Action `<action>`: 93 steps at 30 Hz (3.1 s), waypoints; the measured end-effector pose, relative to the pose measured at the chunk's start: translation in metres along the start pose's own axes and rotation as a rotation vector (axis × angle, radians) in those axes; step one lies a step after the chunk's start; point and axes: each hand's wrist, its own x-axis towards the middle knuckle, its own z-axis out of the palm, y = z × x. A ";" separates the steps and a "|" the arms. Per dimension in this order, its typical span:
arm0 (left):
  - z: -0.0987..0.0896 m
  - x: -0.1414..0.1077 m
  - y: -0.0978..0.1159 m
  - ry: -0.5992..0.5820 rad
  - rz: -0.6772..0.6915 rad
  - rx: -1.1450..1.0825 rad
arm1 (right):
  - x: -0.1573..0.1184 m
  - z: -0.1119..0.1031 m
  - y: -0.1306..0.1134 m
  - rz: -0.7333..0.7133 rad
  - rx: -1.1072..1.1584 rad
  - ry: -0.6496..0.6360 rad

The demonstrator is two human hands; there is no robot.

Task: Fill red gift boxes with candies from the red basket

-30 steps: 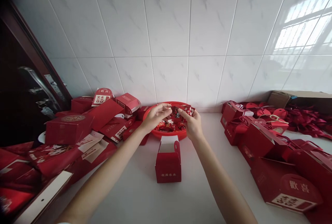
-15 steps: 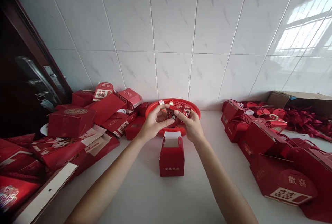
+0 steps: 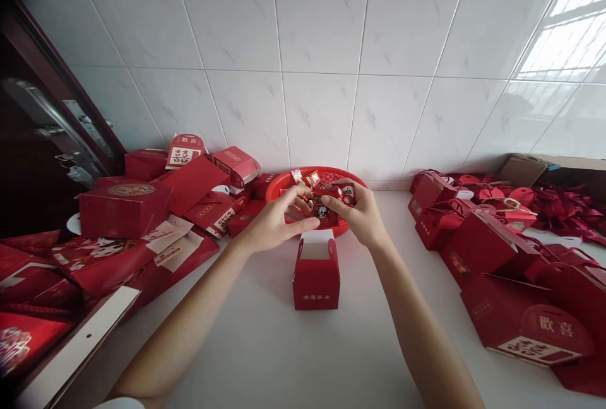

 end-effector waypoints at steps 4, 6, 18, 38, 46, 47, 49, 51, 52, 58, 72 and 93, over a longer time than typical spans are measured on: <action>-0.003 -0.007 0.008 -0.095 -0.150 0.247 | -0.001 -0.002 -0.007 -0.005 -0.053 0.053; -0.002 -0.010 0.009 -0.215 -0.228 0.325 | -0.002 0.000 -0.007 0.010 -0.022 0.053; -0.012 -0.010 0.005 -0.433 -0.262 0.484 | -0.007 0.012 -0.001 0.354 -0.091 -0.369; 0.001 -0.011 0.010 -0.626 -0.152 0.503 | -0.018 0.001 -0.015 0.265 -0.937 -0.670; -0.005 -0.007 0.005 -0.647 -0.153 0.482 | -0.016 0.013 0.001 0.235 -0.985 -0.734; -0.005 -0.007 0.005 -0.654 -0.150 0.487 | -0.015 0.011 0.001 0.246 -0.996 -0.733; -0.005 -0.008 0.004 -0.663 -0.150 0.494 | -0.014 0.007 -0.001 0.273 -1.025 -0.720; -0.005 -0.008 0.004 -0.668 -0.151 0.493 | -0.014 0.004 -0.003 0.285 -1.045 -0.718; -0.005 -0.008 0.004 -0.670 -0.152 0.491 | -0.015 0.004 -0.004 0.282 -1.050 -0.727; -0.005 -0.008 0.007 -0.679 -0.149 0.490 | -0.018 0.006 -0.004 0.225 -1.038 -0.750; -0.009 -0.011 0.017 -0.689 -0.163 0.536 | -0.015 -0.002 -0.011 0.278 -0.874 -1.040; -0.002 -0.009 0.004 -0.705 -0.044 0.361 | -0.015 0.001 -0.016 0.412 -0.842 -1.247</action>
